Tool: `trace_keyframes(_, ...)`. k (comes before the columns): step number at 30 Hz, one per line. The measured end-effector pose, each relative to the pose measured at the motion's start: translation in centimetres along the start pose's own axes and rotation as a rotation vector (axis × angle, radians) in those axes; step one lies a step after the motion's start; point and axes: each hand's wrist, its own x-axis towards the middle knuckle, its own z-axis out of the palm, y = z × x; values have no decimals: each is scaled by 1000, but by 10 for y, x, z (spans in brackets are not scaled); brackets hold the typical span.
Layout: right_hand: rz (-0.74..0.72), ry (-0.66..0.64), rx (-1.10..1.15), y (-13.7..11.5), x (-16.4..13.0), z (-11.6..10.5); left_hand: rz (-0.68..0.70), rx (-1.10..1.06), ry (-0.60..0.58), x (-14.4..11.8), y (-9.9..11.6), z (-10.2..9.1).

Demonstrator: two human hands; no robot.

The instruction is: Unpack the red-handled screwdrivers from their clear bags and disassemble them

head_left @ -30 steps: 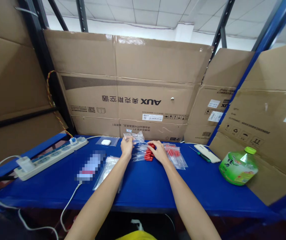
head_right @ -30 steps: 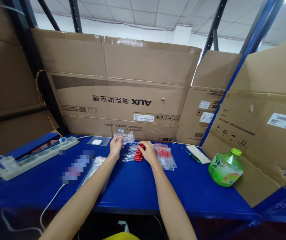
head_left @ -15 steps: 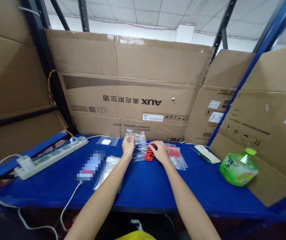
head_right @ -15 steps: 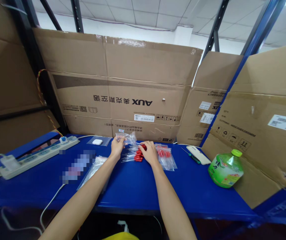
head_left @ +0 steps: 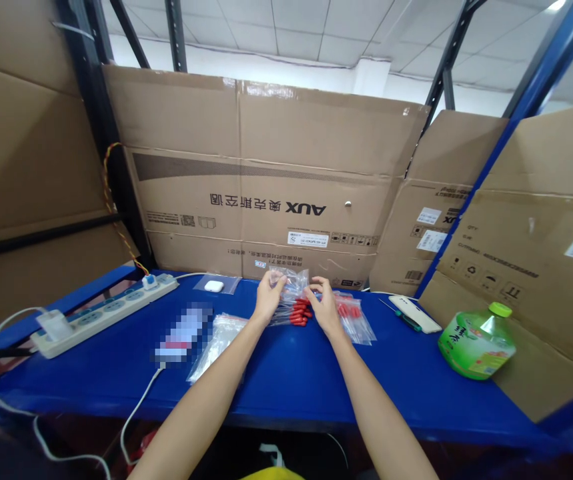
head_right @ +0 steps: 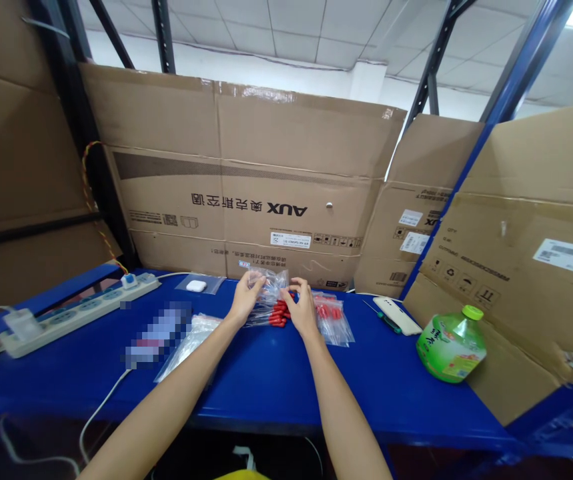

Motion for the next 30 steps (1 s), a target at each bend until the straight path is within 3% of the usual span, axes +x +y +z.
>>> trace_keyframes(4, 101, 34, 243, -5, 1, 4, 48, -35, -67, -5, 5, 6)
trace_keyframes(9, 166, 104, 455, -7, 6, -1, 56, -37, 1, -4, 8, 3)
trace_keyframes(13, 180, 102, 469, -4, 8, -3, 17, -71, 108, -1, 11, -2)
trace_keyframes(19, 232, 19, 429, 1, 9, -5, 31, -27, -56, 2, 14, -5)
trace_keyframes(24, 249, 94, 448, 2, 10, -10, 107, 113, -115, 4, 6, -5)
trace_keyframes(30, 217, 177, 447, 0, 11, -15, 216, 287, -47, 3, 8, -10)
